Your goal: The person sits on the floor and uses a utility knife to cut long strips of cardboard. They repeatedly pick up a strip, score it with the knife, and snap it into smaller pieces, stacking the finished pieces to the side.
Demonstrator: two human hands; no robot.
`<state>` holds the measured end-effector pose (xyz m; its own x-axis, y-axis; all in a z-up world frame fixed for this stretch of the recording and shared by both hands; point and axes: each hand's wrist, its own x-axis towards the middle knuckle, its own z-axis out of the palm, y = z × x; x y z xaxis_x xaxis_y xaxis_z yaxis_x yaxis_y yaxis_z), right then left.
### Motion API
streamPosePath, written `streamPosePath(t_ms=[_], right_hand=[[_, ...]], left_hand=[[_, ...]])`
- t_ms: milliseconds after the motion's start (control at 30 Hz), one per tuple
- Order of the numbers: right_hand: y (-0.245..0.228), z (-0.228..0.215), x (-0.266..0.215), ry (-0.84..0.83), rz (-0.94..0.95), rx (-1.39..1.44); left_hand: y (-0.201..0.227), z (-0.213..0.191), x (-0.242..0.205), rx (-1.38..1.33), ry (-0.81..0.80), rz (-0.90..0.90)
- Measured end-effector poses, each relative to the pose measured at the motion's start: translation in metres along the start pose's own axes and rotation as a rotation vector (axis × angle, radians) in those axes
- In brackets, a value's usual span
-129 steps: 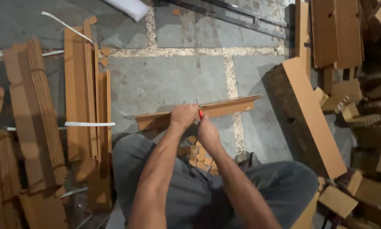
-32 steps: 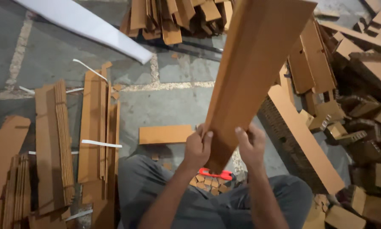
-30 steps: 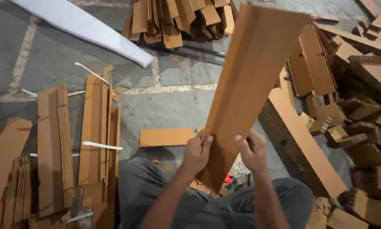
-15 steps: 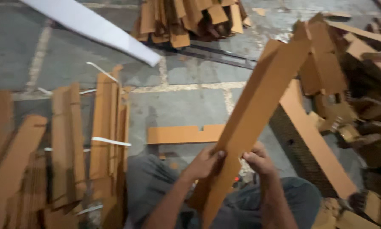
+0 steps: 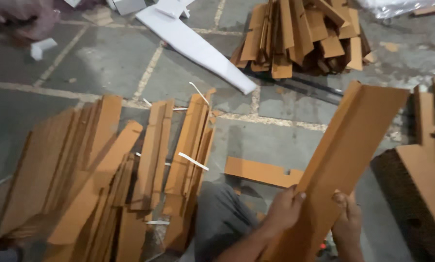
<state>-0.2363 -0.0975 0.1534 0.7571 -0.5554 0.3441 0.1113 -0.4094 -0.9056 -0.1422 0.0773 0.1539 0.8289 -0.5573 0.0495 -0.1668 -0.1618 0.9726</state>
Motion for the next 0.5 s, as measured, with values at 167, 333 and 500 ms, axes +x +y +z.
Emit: streamPosePath(t_ms=[167, 333, 500], right_hand=[[0.027, 0.016, -0.031, 0.045, 0.519, 0.299], [0.036, 0.033, -0.109, -0.555, 0.409, 0.276], [0.052, 0.032, -0.132, -0.507, 0.727, 0.392]], left_hand=[[-0.054, 0.001, 0.022, 0.018, 0.34, -0.021], [-0.074, -0.036, 0.024, -0.025, 0.365, -0.355], [-0.061, -0.038, 0.013, -0.466, 0.193, 0.122]])
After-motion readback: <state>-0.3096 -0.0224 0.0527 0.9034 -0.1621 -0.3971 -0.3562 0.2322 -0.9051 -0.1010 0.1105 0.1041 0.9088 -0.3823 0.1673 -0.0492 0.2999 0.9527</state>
